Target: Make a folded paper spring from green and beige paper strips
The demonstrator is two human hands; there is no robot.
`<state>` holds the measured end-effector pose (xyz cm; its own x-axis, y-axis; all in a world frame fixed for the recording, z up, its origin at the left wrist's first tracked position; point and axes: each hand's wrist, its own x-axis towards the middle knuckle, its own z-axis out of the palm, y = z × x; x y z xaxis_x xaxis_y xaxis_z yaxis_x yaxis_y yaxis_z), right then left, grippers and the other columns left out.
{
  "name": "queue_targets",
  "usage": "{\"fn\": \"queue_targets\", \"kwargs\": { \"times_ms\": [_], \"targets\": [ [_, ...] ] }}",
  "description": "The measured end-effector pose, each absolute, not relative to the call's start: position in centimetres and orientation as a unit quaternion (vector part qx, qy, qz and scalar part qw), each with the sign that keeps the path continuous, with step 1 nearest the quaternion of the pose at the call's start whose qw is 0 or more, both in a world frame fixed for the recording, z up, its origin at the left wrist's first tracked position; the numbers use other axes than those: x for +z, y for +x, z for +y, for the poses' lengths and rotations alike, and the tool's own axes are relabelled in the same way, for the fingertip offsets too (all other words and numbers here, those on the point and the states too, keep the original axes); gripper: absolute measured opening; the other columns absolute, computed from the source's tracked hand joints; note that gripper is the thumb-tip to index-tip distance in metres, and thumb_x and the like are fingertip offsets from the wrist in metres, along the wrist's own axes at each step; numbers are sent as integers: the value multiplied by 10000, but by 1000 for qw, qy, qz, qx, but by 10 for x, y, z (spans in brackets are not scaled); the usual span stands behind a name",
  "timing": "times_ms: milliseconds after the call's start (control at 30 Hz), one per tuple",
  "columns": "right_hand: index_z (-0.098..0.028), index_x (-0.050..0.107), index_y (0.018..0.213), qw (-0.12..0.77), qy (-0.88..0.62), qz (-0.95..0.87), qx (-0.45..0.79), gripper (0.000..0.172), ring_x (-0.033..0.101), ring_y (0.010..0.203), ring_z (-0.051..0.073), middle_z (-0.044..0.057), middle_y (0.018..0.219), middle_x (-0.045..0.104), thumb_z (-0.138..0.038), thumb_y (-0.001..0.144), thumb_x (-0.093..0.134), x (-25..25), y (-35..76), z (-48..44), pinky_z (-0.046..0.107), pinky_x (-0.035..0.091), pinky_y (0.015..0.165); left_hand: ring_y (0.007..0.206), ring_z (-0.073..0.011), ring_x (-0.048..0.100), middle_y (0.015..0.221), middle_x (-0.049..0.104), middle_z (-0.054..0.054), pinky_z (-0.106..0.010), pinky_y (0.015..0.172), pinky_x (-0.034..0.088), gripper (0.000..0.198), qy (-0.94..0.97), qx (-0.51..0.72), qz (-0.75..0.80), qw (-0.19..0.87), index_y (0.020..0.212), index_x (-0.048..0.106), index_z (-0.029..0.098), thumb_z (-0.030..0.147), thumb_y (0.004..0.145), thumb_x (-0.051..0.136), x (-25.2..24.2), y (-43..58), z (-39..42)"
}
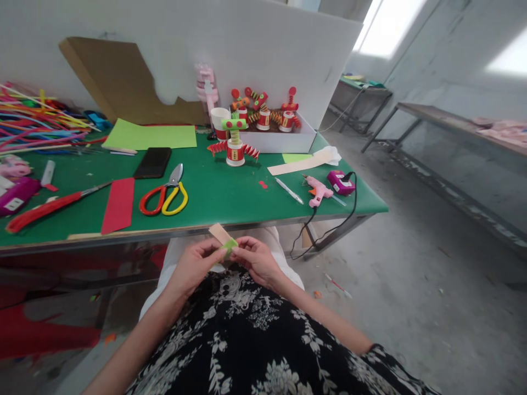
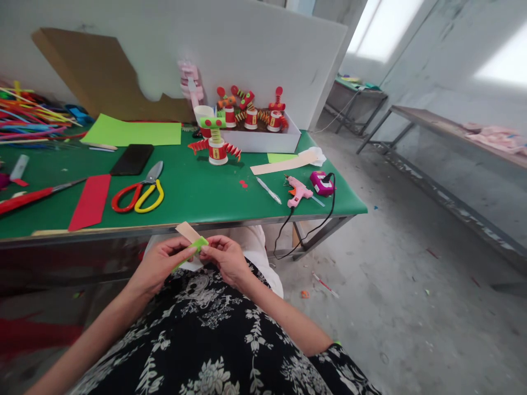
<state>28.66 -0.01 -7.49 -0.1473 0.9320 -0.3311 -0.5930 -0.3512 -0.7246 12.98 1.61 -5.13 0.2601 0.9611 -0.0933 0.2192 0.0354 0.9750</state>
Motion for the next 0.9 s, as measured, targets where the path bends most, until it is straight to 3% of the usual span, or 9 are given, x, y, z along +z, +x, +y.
{"fn": "queue_targets", "kwargs": {
  "times_ms": [200,400,567,633,900],
  "targets": [
    [-179,726,712,493,-420,-280,708,362,563,527,75,-35,591,662,-448,535,892,-71,290,0,222,469,585,589,-143,532,570,622,25,-245,600,422,263,650,315,487,491,604,675,202,439,718,677,-44,126,18],
    [-188,737,682,523,-435,-280,678,346,539,534,85,-26,610,657,-461,527,882,-70,290,0,250,463,600,593,-181,591,555,646,-12,-277,603,470,423,675,293,481,477,549,640,211,546,790,549,-47,124,20],
    [-214,758,701,529,-471,-313,632,291,571,571,113,-24,622,668,-468,588,844,-73,289,0,281,491,647,935,-265,648,927,759,-60,-379,861,490,314,677,326,520,406,844,756,239,514,729,658,-52,121,24],
    [-222,762,699,520,-472,-324,634,298,580,572,122,-27,607,669,-481,577,844,-75,287,0,296,504,657,990,-287,641,964,761,-69,-416,921,466,329,675,339,531,384,868,765,245,516,696,693,-52,121,25],
    [-201,769,742,488,-436,-311,689,424,622,586,123,-25,630,694,-516,480,876,-79,283,0,306,537,697,798,-229,670,787,745,-40,-351,794,506,249,676,374,513,374,705,741,223,463,732,681,-53,123,24]
  ]
}}
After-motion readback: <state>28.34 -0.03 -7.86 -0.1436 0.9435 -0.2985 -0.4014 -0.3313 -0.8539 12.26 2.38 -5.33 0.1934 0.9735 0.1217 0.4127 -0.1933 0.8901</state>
